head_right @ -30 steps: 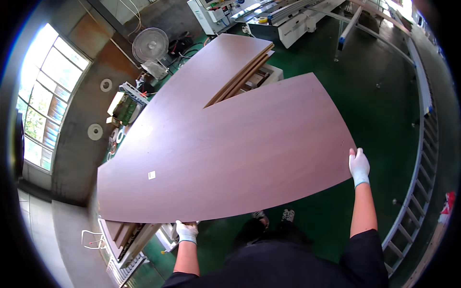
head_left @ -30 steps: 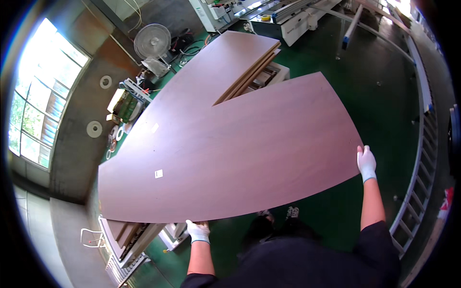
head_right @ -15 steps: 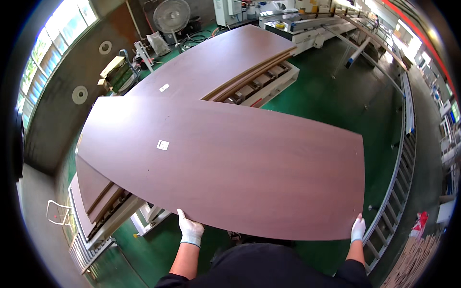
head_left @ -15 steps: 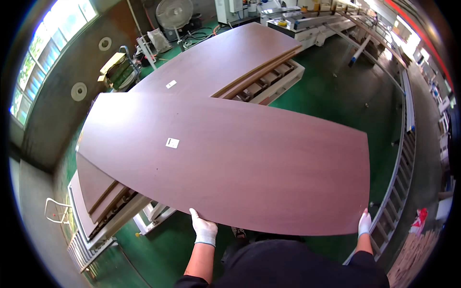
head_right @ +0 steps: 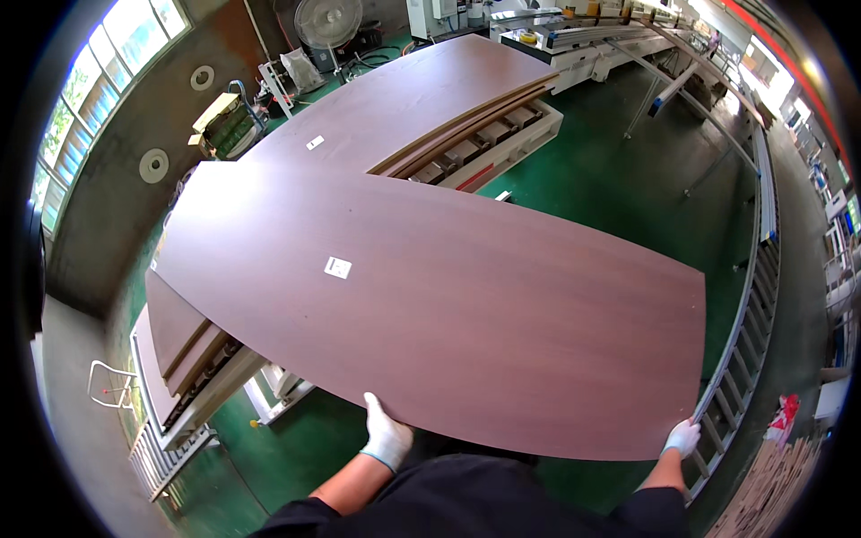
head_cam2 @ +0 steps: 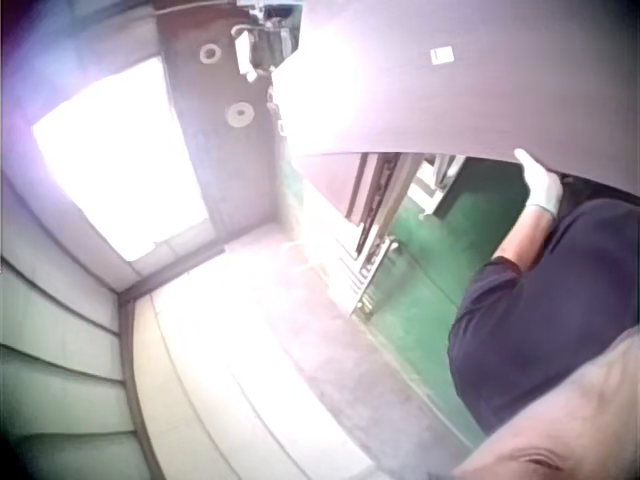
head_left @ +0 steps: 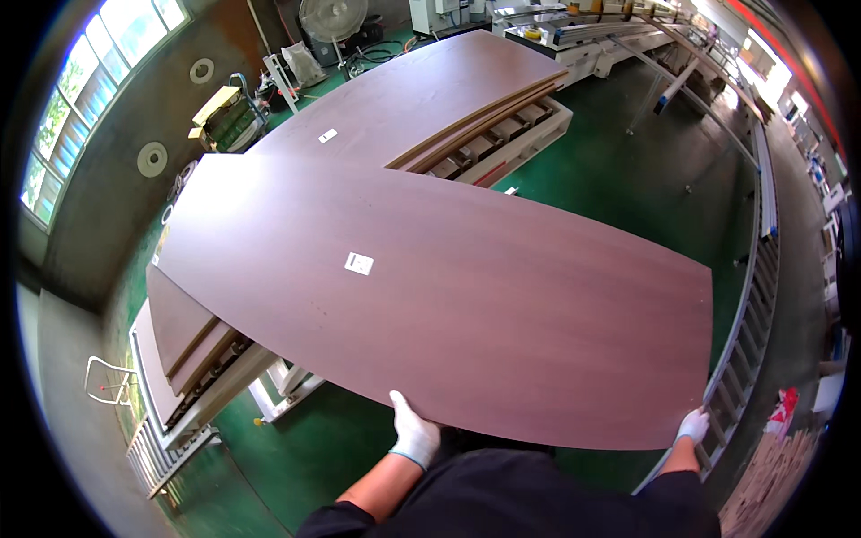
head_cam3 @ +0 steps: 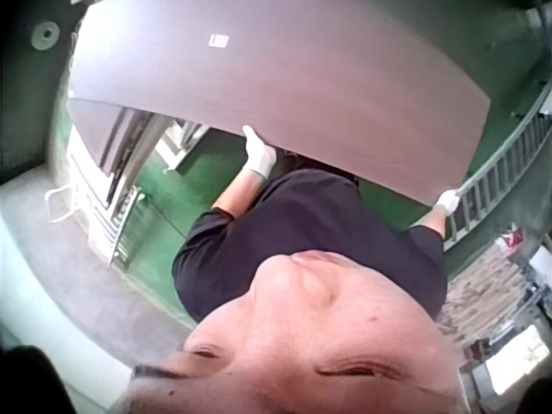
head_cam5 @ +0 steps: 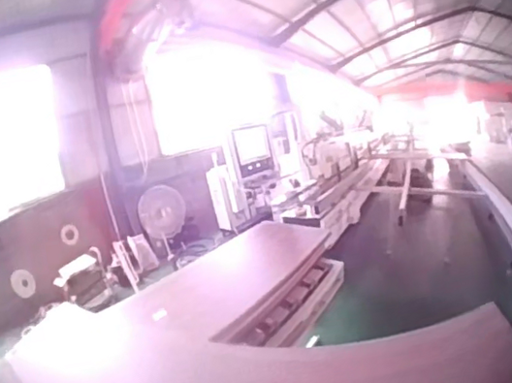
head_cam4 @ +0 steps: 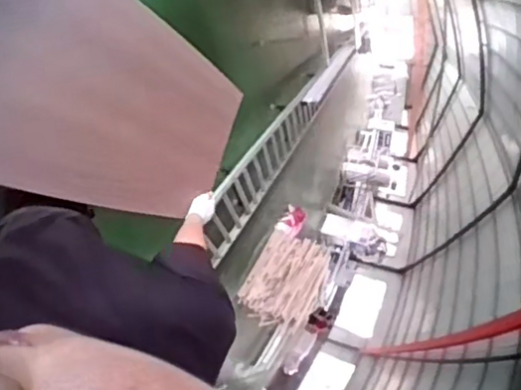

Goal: The person feeds wooden panels into an edge-banding machine, retrieves and turns each panel to process multiple edges, and stacks the finished panels onto a worktable.

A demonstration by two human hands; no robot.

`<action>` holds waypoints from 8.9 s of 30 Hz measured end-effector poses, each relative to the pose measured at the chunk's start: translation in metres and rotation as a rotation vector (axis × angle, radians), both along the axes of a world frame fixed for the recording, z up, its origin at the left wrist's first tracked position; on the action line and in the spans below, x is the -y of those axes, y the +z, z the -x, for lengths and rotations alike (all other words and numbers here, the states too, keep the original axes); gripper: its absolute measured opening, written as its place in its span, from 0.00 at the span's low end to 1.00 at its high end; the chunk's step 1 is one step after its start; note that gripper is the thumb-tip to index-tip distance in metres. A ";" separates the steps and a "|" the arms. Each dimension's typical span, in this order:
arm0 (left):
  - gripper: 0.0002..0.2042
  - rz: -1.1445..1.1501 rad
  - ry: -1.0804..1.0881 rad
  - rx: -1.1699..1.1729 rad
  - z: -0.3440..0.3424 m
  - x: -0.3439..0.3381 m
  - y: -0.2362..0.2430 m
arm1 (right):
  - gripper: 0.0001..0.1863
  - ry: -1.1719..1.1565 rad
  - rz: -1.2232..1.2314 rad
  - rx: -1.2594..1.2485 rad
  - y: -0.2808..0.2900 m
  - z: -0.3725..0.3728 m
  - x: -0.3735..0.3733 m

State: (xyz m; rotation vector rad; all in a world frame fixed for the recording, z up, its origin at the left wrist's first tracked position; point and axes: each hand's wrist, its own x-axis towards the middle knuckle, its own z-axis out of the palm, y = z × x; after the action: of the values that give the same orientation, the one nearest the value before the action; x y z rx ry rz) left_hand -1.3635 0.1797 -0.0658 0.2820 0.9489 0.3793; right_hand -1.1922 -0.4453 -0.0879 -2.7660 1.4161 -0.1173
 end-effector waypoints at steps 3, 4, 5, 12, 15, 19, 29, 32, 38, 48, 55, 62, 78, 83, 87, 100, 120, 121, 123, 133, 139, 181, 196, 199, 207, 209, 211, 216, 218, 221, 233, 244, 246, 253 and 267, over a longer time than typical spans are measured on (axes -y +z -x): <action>0.36 0.112 -0.106 0.022 0.005 0.019 0.005 | 0.23 0.344 0.238 0.116 0.019 -0.053 -0.051; 0.37 0.119 -0.144 0.035 0.008 0.025 -0.002 | 0.22 0.530 0.315 0.218 0.004 -0.089 -0.068; 0.37 0.119 -0.189 0.056 0.013 0.029 -0.009 | 0.21 0.680 0.273 0.364 -0.003 -0.122 -0.117; 0.36 -0.089 -0.232 0.129 0.035 0.026 -0.034 | 0.26 1.654 -0.187 0.157 0.026 -0.263 -0.486; 0.37 -0.072 -0.155 0.047 0.046 0.018 -0.044 | 0.36 1.567 -0.432 -0.367 0.030 -0.278 -0.575; 0.42 0.046 -0.131 -0.043 0.054 0.020 -0.035 | 0.41 1.476 -0.430 -0.425 0.037 -0.267 -0.594; 0.34 -0.334 0.081 0.124 0.057 -0.103 -0.039 | 0.42 1.317 -0.430 -0.433 0.040 -0.258 -0.500; 0.37 -0.403 0.135 0.009 0.070 -0.215 -0.060 | 0.40 1.205 -0.468 -0.470 0.030 -0.249 -0.450; 0.35 -0.172 -0.179 -0.080 0.018 -0.266 -0.117 | 0.37 1.008 -0.453 -0.379 -0.006 -0.210 -0.358; 0.36 -0.275 -0.615 0.065 -0.162 -0.185 -0.073 | 0.36 0.872 -0.318 -0.077 0.116 -0.222 -0.216; 0.35 -0.443 -0.788 0.039 -0.303 -0.101 -0.053 | 0.38 0.703 -0.215 0.064 0.173 -0.271 -0.118; 0.33 -0.566 -0.825 0.017 -0.410 -0.054 -0.072 | 0.37 0.669 -0.216 0.132 0.184 -0.347 -0.072; 0.31 -0.214 -0.738 0.249 -0.723 0.018 -0.042 | 0.37 0.554 -0.209 0.174 0.223 -0.629 0.006; 0.28 -0.231 -0.750 0.299 -0.801 0.064 -0.046 | 0.36 0.556 -0.191 0.192 0.200 -0.694 0.057; 0.28 -0.203 -0.785 0.373 -0.873 0.095 -0.053 | 0.38 0.556 -0.220 0.147 0.200 -0.766 0.088; 0.26 -0.136 -0.706 0.172 -1.020 0.197 -0.032 | 0.38 0.545 -0.247 -0.010 0.224 -0.976 0.158; 0.24 -0.139 -0.444 -0.141 -1.107 0.254 -0.016 | 0.33 0.600 -0.229 -0.194 0.144 -1.164 0.193; 0.24 -0.143 -0.419 -0.147 -1.108 0.254 -0.016 | 0.31 0.618 -0.192 -0.152 0.136 -1.164 0.193; 0.24 -0.154 -0.370 -0.189 -1.106 0.254 -0.017 | 0.30 0.659 -0.125 -0.102 0.108 -1.168 0.196; 0.22 -0.574 -0.383 -0.149 -1.106 0.271 0.015 | 0.24 0.684 -0.076 0.151 0.085 -1.181 0.200; 0.22 -0.577 -0.379 -0.046 -1.126 0.294 -0.002 | 0.18 0.692 0.158 0.564 0.052 -1.157 0.214; 0.26 -0.220 -0.720 0.083 -1.290 -0.026 0.018 | 0.40 -0.786 -0.665 1.180 -0.037 -0.805 0.159; 0.27 -2.275 -0.963 -0.562 -1.445 -0.285 0.099 | 0.33 -0.697 -1.320 0.672 0.011 -0.854 -0.004; 0.30 -2.439 -1.170 -0.796 -1.464 -0.329 0.089 | 0.31 -0.735 -1.489 0.740 0.028 -0.898 -0.125; 0.32 -2.361 -1.011 -0.613 -1.451 -0.374 0.033 | 0.34 -0.942 -1.508 1.264 0.062 -1.040 -0.305; 0.31 -2.387 -1.017 -0.646 -1.447 -0.373 0.044 | 0.35 -0.962 -1.439 1.201 0.042 -1.040 -0.290; 0.31 -2.361 -1.031 -0.669 -1.451 -0.368 0.044 | 0.37 -1.009 -1.352 1.149 0.031 -1.037 -0.276; 0.31 -2.282 -1.068 -0.666 -1.461 -0.364 0.058 | 0.36 -1.137 -1.165 1.091 0.038 -1.031 -0.274; 0.31 -2.273 -1.093 -0.676 -1.460 -0.367 0.060 | 0.36 -1.138 -1.239 1.095 0.041 -1.036 -0.279; 0.33 -2.270 -1.135 -0.664 -1.462 -0.367 0.057 | 0.35 -1.146 -1.192 1.063 0.046 -1.051 -0.285; 0.32 -2.305 -1.142 -0.646 -1.519 -0.339 0.057 | 0.34 -1.186 -1.137 1.043 0.045 -1.095 -0.256; 0.31 -2.376 -1.072 -0.672 -1.611 -0.309 0.044 | 0.34 -1.141 -1.178 0.951 0.053 -1.188 -0.228; 0.30 -2.402 -1.045 -0.698 -1.628 -0.308 0.041 | 0.33 -1.135 -1.222 0.956 0.059 -1.229 -0.238; 0.30 -2.433 -0.943 -0.715 -1.697 -0.278 0.032 | 0.28 -1.075 -1.220 1.037 0.035 -1.286 -0.188; 0.34 -2.315 -0.869 -0.782 -1.741 -0.270 0.027 | 0.14 -0.418 -1.509 1.417 0.009 -1.481 -0.262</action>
State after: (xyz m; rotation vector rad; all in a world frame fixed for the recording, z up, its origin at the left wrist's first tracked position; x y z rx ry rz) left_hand 0.3775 0.4501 -0.0387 2.9823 0.5313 0.3682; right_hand 0.2883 -0.1830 -0.0789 -0.6973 0.8332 -0.5483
